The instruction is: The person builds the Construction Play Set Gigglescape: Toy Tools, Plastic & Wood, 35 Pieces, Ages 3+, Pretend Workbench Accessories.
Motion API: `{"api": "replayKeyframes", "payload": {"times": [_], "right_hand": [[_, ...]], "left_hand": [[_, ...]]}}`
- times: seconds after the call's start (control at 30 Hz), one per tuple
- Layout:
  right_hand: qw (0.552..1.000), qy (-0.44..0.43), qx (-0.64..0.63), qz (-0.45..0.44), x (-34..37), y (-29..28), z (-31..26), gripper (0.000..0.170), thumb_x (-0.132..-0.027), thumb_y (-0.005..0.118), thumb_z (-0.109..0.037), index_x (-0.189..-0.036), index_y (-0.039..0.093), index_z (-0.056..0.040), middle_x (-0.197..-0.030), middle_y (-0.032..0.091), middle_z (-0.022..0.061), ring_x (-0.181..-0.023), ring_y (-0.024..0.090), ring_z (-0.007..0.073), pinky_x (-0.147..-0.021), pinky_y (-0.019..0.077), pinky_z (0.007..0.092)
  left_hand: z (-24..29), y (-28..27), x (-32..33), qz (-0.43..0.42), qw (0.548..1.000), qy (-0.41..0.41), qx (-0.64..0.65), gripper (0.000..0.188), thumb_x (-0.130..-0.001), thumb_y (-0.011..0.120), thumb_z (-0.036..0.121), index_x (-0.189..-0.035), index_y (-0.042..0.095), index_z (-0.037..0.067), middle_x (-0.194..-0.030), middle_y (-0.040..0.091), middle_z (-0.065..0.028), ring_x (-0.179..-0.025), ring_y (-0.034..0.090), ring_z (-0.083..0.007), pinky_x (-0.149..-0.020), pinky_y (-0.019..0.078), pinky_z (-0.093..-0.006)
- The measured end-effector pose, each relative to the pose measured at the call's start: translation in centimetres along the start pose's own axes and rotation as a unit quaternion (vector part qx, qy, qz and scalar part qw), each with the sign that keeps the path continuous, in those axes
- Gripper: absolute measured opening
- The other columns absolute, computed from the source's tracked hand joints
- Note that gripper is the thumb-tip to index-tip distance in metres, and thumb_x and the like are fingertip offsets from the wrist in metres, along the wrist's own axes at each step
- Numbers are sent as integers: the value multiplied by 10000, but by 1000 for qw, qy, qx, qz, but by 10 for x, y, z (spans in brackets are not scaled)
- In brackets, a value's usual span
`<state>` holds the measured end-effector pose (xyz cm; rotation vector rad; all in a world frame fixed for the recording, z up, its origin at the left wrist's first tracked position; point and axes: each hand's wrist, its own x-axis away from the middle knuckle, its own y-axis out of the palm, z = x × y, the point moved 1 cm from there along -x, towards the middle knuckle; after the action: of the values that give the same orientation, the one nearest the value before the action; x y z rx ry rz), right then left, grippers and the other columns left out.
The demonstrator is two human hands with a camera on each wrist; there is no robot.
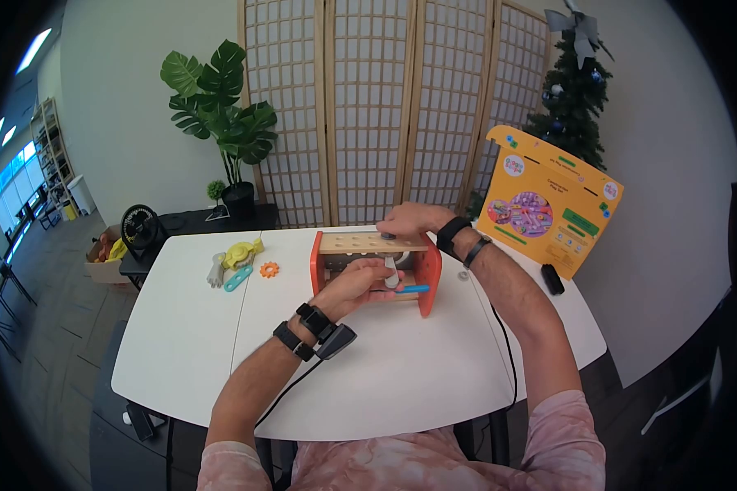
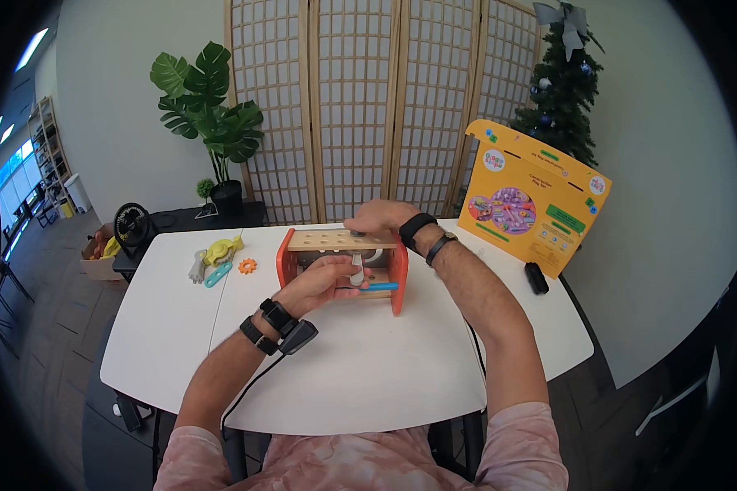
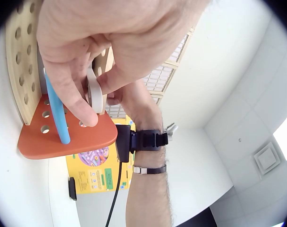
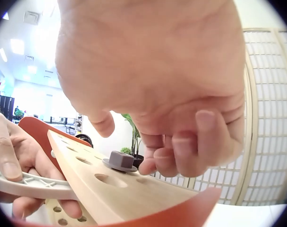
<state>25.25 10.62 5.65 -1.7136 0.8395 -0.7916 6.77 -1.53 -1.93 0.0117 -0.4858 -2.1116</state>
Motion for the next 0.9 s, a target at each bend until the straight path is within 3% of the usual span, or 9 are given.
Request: {"api": "replayKeyframes", "payload": {"times": [0.13,0.23,0.33,0.4,0.53,0.6,0.73,0.83,0.9], "right_hand": [[999,-16,52,-5,-7,4,7,690,-997,518,-602,-991,800,28,-916,781,241,-876,749,406,-834,570,484],[996,37,78,-10,0,0,-1,688,-996,517,-608,-999,798,20,-924,784,234,-880,748,403,-827,570,486],[998,-37,35,38,-5,5,6,704,-996,520,-618,-982,796,29,-916,784,236,-879,747,405,-815,570,483],[998,-13,55,-13,-4,3,4,694,-1002,514,-607,-1005,799,26,-956,786,245,-907,748,405,-828,570,483],[997,53,59,-24,-1,-1,-2,707,-1015,509,-617,-1034,799,27,-1011,789,250,-950,746,405,-848,572,476],[999,-4,42,-3,-1,3,2,745,-1029,499,-651,-1073,795,31,-1060,787,259,-977,744,408,-878,570,477],[998,-15,56,-29,0,2,-1,758,-1029,472,-668,-1098,805,10,-1066,790,253,-1001,747,430,-901,571,519],[997,66,42,-30,7,-3,-9,729,-1025,493,-647,-1095,806,7,-1057,790,251,-998,748,427,-903,569,525],[998,-8,55,4,5,1,-3,736,-1037,507,-645,-1092,797,29,-1041,794,240,-1000,745,408,-904,565,489]], "left_hand": [[-1,-1,-1,-6,1000,0,-3,175,-1090,618,113,-1255,591,61,-1257,732,-95,-1094,757,-194,-858,641,-291],[-1,-2,-2,-6,1000,2,-6,172,-1091,615,112,-1253,593,59,-1260,732,-95,-1096,756,-194,-872,641,-297],[-1,-2,-2,-7,1000,3,-7,167,-1091,612,109,-1250,594,60,-1262,732,-95,-1095,756,-192,-877,640,-298],[-1,-1,-1,-7,1000,3,-8,163,-1091,611,107,-1246,595,62,-1262,732,-95,-1095,756,-192,-878,639,-299],[0,0,-1,-1,1000,3,-11,154,-1090,608,107,-1237,608,59,-1259,734,-93,-1094,755,-192,-875,637,-297],[0,0,0,0,1000,3,-16,153,-1091,606,108,-1235,614,59,-1259,734,-90,-1096,754,-190,-880,636,-299],[-1,0,0,-4,1000,5,-17,167,-1097,597,120,-1252,623,63,-1256,737,-79,-1107,747,-180,-894,626,-303],[-1,0,0,-4,1000,7,-20,173,-1100,593,124,-1260,623,64,-1253,738,-76,-1105,747,-178,-885,622,-297],[-1,0,0,-3,1000,7,-22,176,-1100,593,123,-1263,623,63,-1252,738,-77,-1102,748,-178,-877,621,-292]]}}
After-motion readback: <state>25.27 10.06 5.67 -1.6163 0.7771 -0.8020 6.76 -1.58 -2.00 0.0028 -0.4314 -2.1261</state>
